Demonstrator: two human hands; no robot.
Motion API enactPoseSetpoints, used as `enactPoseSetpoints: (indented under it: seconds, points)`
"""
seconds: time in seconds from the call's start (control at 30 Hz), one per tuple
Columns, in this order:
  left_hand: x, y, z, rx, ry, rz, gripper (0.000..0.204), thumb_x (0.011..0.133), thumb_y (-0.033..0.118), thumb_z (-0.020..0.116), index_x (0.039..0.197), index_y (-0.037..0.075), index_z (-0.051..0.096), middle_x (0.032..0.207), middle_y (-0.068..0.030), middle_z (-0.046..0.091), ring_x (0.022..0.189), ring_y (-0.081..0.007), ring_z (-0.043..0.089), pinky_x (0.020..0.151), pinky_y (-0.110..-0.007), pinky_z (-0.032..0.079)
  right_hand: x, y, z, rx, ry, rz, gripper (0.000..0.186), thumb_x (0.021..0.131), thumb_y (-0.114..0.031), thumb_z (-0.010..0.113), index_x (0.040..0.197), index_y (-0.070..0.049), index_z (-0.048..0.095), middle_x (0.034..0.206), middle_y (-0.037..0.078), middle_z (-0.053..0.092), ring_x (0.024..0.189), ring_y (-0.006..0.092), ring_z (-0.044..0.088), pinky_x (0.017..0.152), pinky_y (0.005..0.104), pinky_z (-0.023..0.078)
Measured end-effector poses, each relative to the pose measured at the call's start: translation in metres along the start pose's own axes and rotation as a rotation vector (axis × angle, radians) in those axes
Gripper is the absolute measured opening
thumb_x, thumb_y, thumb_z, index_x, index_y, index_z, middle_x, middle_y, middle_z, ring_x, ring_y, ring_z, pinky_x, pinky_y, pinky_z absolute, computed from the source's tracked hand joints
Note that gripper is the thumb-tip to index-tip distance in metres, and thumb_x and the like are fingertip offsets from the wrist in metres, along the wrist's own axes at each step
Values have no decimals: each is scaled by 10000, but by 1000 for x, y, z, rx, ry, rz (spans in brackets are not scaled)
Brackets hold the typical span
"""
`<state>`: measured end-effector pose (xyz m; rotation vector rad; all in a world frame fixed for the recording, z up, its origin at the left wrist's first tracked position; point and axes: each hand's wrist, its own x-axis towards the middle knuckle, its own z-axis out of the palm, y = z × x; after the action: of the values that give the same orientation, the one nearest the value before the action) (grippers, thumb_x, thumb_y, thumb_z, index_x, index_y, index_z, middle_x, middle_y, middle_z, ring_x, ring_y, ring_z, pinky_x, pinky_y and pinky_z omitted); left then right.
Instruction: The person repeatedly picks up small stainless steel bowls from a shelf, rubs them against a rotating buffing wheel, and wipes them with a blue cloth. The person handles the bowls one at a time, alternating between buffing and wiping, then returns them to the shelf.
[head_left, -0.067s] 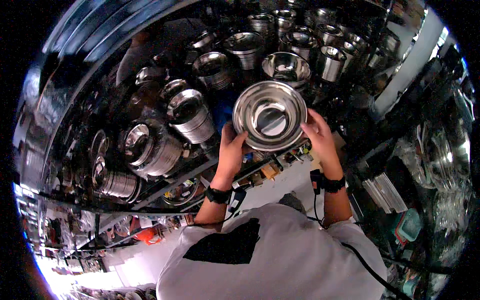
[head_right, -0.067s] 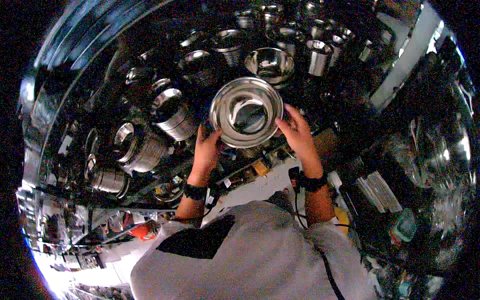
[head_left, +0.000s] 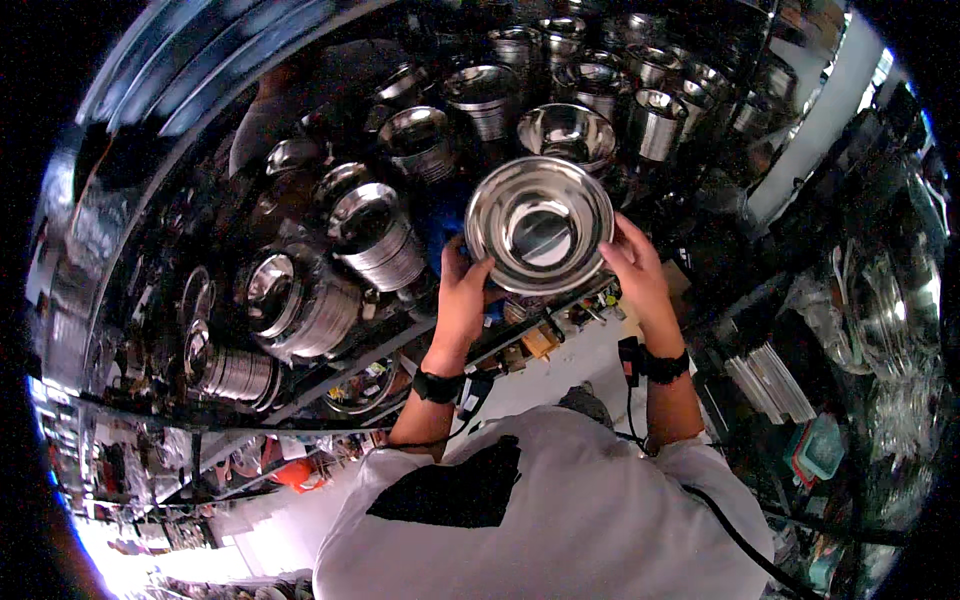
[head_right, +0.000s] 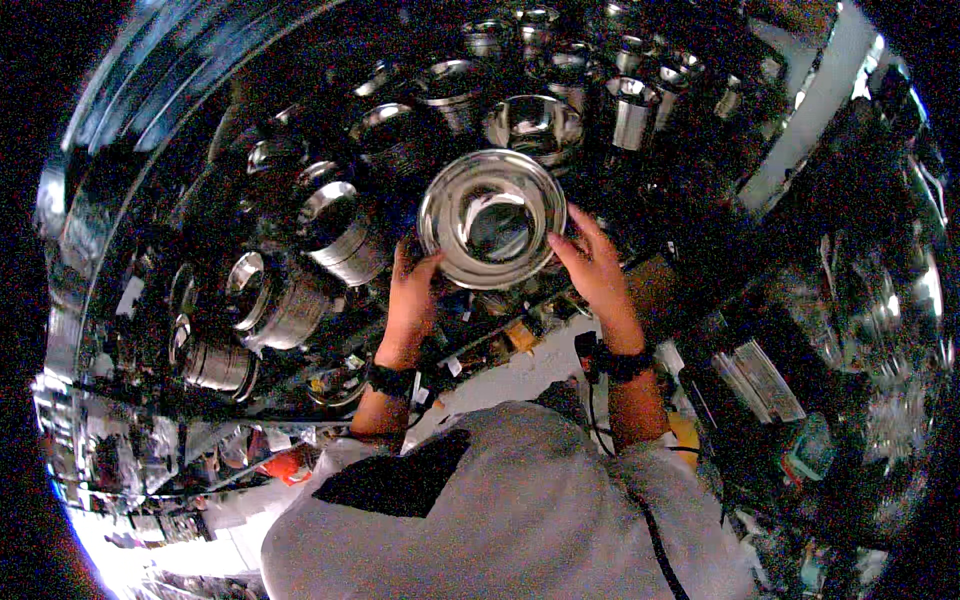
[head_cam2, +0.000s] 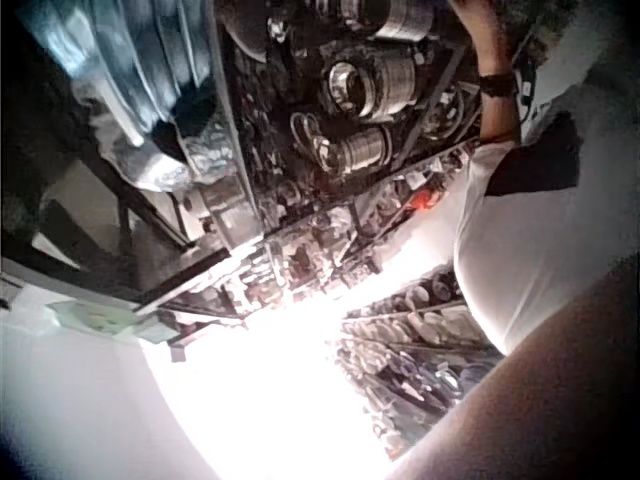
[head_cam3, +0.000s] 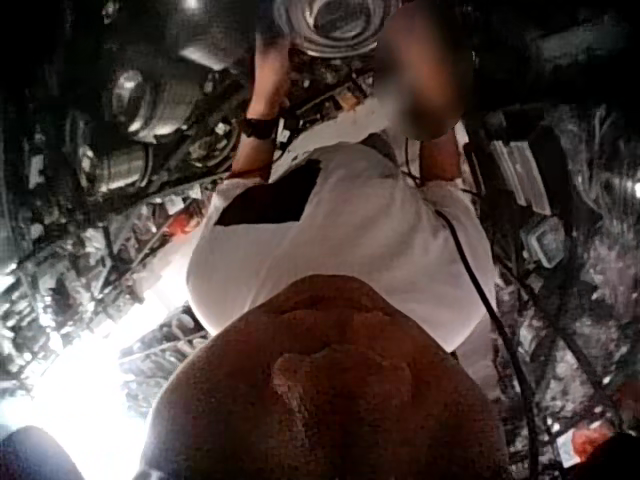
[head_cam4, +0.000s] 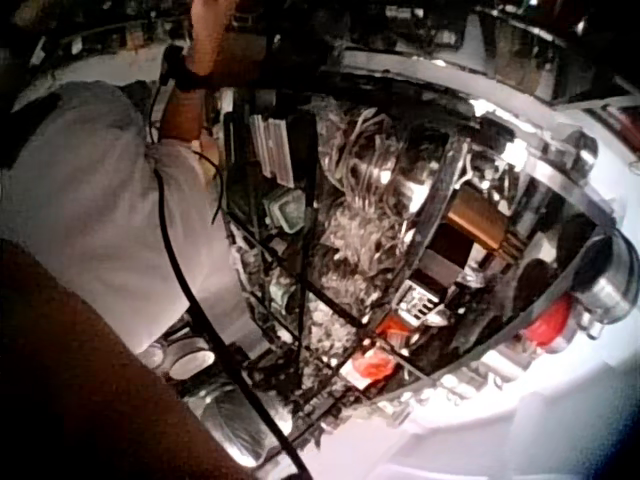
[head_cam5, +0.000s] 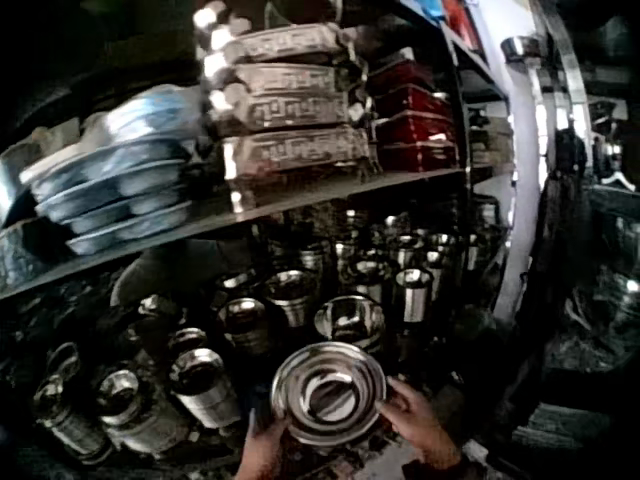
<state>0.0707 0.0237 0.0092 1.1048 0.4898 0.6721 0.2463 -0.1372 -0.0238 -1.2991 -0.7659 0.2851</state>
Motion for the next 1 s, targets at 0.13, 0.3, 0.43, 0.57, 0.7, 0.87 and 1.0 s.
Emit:
enactPoseSetpoints:
  seconds: [0.13, 0.3, 0.43, 0.57, 0.7, 0.87, 1.0]
  points:
    - [50, -14, 29, 79, 13, 238, 450, 887, 43, 502, 1297, -8, 322, 1201, -110, 491, 1047, -164, 494, 875, -274, 416, 32, 0, -15, -55, 28, 49, 510, 846, -112, 609, 1294, 5, 396, 1098, 94, 592, 915, 156, 588, 798, 282, 469]
    - [104, -10, 65, 188, 18, 283, 503, 893, 92, 519, 1329, -45, 310, 1267, -135, 463, 1126, -177, 453, 964, -272, 340, 95, 2, -40, 10, 54, -18, 577, 835, -146, 627, 1325, -7, 357, 1095, 121, 599, 874, 180, 608, 759, 304, 490]
    - [148, -16, 81, 397, 78, 374, 543, 898, 173, 538, 1327, -74, 316, 1330, -184, 415, 1194, -203, 417, 1000, -276, 305, 148, 11, -56, -206, -2, -26, 613, 816, -253, 647, 1318, -19, 383, 1101, 133, 604, 908, 213, 611, 793, 312, 477]
    - [177, -26, 89, 417, 72, 404, 554, 901, 220, 543, 1304, -101, 339, 1327, -203, 419, 1218, -221, 408, 1004, -282, 299, 187, 24, -68, -274, -25, -54, 641, 804, -326, 642, 1312, -15, 403, 1159, 182, 571, 1042, 257, 565, 911, 329, 414]
    - [194, -41, 100, 579, 168, 441, 560, 901, 260, 536, 1298, -91, 356, 1316, -230, 423, 1217, -263, 419, 995, -308, 320, 220, 59, -80, -363, 12, -102, 665, 801, -434, 602, 1245, 41, 461, 1222, 251, 506, 1158, 351, 480, 977, 368, 358]
    - [208, -63, 95, 752, 306, 427, 582, 892, 306, 538, 1295, -78, 367, 1285, -256, 442, 1194, -318, 443, 974, -335, 350, 228, 71, -82, -439, -63, -11, 501, 845, -329, 590, 1237, -31, 495, 1258, 150, 512, 1193, 273, 449, 972, 324, 339]
    - [216, -68, 96, 736, 260, 390, 538, 901, 275, 527, 1289, -70, 383, 1273, -235, 464, 1181, -301, 457, 970, -327, 352, 240, 82, -90, -416, -180, -50, 495, 853, -356, 563, 1230, -41, 502, 1258, 159, 508, 1184, 317, 450, 974, 346, 343]
